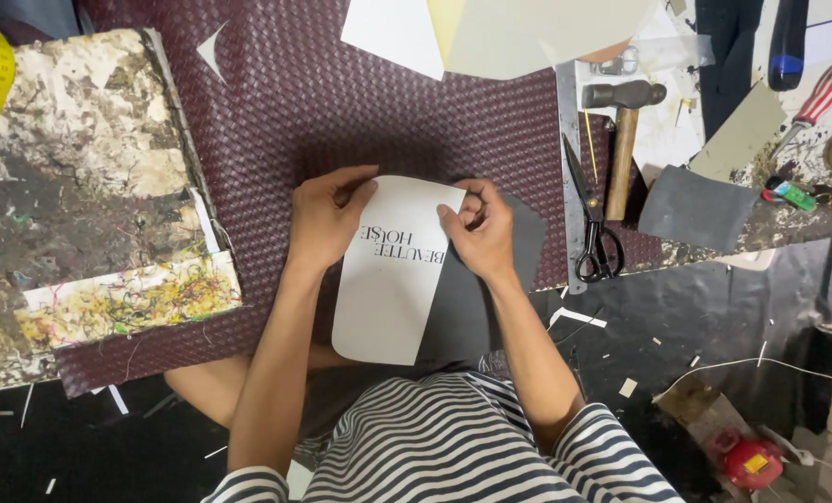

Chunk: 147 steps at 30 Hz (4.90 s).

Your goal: Apply glue to a material, attach a label, and trim the edges with scissors

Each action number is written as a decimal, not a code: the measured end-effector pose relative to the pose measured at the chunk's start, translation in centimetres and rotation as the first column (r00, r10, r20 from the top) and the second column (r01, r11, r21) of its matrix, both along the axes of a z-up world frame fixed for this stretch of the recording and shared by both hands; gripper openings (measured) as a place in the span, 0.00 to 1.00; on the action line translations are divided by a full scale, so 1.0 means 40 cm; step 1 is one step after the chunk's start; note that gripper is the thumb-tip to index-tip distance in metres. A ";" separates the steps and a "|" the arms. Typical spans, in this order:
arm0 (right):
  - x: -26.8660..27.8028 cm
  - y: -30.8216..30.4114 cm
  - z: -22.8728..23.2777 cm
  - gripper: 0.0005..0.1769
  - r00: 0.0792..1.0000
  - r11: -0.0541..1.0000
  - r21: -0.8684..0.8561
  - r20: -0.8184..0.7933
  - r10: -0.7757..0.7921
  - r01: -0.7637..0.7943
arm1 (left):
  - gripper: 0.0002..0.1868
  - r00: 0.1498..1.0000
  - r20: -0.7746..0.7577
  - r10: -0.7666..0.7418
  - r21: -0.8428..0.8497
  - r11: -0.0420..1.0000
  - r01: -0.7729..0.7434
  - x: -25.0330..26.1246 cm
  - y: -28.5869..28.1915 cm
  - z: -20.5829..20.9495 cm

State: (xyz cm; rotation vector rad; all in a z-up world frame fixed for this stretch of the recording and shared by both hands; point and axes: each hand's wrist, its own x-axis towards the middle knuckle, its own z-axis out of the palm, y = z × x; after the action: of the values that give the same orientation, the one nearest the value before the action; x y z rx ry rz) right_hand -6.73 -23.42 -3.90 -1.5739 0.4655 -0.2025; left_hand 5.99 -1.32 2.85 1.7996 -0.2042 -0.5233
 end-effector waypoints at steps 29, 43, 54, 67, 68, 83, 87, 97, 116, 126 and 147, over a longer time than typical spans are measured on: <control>0.036 0.072 0.239 0.22 0.993 0.858 -0.507 -0.021 -0.113 0.087 | 0.08 0.981 0.023 0.195 0.052 0.979 -0.196 -0.005 0.128 0.050; -0.461 0.037 0.129 0.35 0.646 0.999 0.039 -0.763 0.018 0.018 | 0.09 0.969 0.103 0.223 0.198 0.950 -0.240 0.008 0.165 -0.044; -0.158 -0.260 0.356 0.14 0.991 0.615 -0.778 0.116 -0.065 0.131 | 0.14 0.833 0.098 0.545 -0.160 0.835 -0.527 -0.196 0.209 -0.008; -0.274 0.219 0.185 0.34 0.934 0.231 -0.942 -0.163 0.317 -0.243 | 0.23 0.587 0.809 -0.020 0.375 0.787 -0.490 -0.409 0.145 -0.056; -0.278 0.247 0.207 0.38 0.912 0.237 -0.912 -0.249 0.327 -0.334 | 0.29 0.611 0.768 -0.191 0.417 0.873 -0.251 -0.427 0.129 -0.048; -0.227 0.260 0.083 0.28 0.968 0.351 -0.914 -0.131 0.216 -0.202 | 0.27 0.589 0.714 -0.377 0.434 0.899 0.049 -0.366 0.123 -0.099; -0.164 0.258 0.098 0.28 0.981 0.410 -0.899 -0.084 0.174 -0.150 | 0.23 0.726 0.649 -0.228 0.345 0.939 -0.014 -0.301 0.143 -0.052; -0.089 0.253 0.073 0.34 0.925 0.298 -0.883 -0.301 0.233 -0.363 | 0.31 0.542 0.671 -0.505 0.620 0.783 -0.038 -0.227 0.092 -0.122; 0.040 0.169 0.050 0.46 0.883 0.253 -0.847 -0.428 0.195 -0.467 | 0.35 0.756 0.326 -0.568 0.756 0.637 0.153 -0.234 0.077 -0.083; 0.068 0.033 0.105 0.48 0.844 0.393 -0.753 -0.519 0.136 -0.527 | 0.36 0.720 0.316 -0.618 0.799 0.583 0.150 -0.217 0.078 -0.093; 0.062 0.173 0.123 0.49 0.851 0.216 -0.828 -0.473 0.228 -0.518 | 0.33 0.778 0.544 -0.316 0.371 0.922 0.115 -0.213 0.105 -0.072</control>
State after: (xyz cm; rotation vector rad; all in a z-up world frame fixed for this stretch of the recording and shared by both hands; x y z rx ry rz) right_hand -4.24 -16.52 1.01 -2.9094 0.0670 0.1850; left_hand -2.54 2.86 -0.02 2.2381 -0.8184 -0.1270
